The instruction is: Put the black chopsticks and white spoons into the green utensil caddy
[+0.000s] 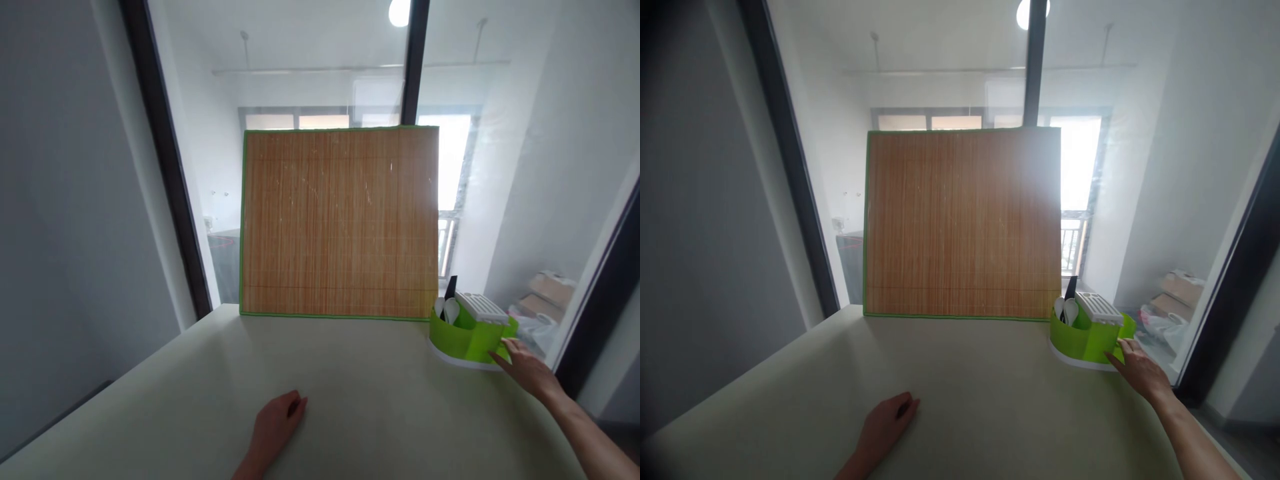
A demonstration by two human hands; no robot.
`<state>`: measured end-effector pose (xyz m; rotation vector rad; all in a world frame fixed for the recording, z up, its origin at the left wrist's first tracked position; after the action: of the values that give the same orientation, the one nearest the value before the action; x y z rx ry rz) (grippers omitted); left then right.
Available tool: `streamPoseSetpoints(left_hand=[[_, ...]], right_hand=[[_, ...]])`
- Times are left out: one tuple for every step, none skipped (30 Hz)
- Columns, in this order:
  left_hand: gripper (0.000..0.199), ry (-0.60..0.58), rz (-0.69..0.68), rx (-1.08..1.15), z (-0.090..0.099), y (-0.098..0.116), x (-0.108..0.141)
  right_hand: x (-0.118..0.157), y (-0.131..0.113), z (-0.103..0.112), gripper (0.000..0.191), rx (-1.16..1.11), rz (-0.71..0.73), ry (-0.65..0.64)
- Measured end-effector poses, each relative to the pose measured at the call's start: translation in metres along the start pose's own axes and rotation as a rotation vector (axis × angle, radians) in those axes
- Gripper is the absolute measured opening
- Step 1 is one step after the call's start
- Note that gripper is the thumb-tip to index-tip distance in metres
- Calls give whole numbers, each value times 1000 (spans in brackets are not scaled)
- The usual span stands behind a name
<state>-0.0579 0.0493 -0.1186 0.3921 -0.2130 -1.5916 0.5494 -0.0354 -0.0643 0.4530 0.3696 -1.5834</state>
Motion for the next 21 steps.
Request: streamPoseSetpoints(left_hand=[[39,2,-4,3,0,0,0],[40,1,-5,6,-1,0,0],[40,-4,-4,7,-1,0,-1],[40,-7,-1,7,-1,0,-1],[40,-11,3,7,-1,-1,-1],[40,-15,4,8,-1,-1,-2],[40,-18,3,10,-1,-1,-2],[40,-17,1,13,-1,-1,-2],[40,-17,0,15,0,0,-2],[40,-20,-2,17,0,0,-2],[40,-24,-1,17,0,0,-2],[41,-29,4,16,0,0,-3],[41,-34,9,15,-1,-1,-3],[41,-36,12,15,-1,-1,-3],[42,-37,13,17,-1,0,-3],[42,-33,15,20,-1,0,-3],[41,-30,16,23,-1,-1,-3],[41,-26,14,26,0,0,-3],[41,-24,12,28,0,-1,-3],[41,-24,13,28,0,-1,-3],[41,-24,14,26,-1,-1,-3]], right_hand=[[4,-5,9,66,44,-7,69],[9,-13,19,68,90,-13,145],[14,-23,30,68,125,-24,215],[18,-35,38,66,136,-47,253],[21,-49,43,62,117,-67,259],[22,-64,46,56,84,-109,244],[22,-86,46,50,16,-108,209],[20,-113,45,44,-59,-66,164],[18,-145,45,42,-121,3,122],[16,-180,44,42,-163,84,79],[16,-218,43,43,-209,188,42],[17,-257,42,42,-253,295,6],[20,-294,41,41,-291,390,-26],[25,-328,40,39,-317,480,-43],[30,-360,39,37,-324,560,-38],[36,-391,36,35,-324,642,-47],[42,-417,31,31,-315,707,-66],[49,-442,23,29,-306,777,-102],[55,-464,14,29,-297,840,-143],[62,-484,4,30,-291,908,-184],[68,-500,-7,31,-281,958,-233]])
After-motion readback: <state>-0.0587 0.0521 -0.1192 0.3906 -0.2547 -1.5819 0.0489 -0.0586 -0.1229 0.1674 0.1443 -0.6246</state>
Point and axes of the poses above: each hand's wrist, its own x-axis away from the middle knuckle, its own z-axis out of the back of the hand, y = z × x, the point moved 8 cm from there along -x, towards the middle knuckle, and after that the axes turned 15 degrees about z, right-handed, at the moved point
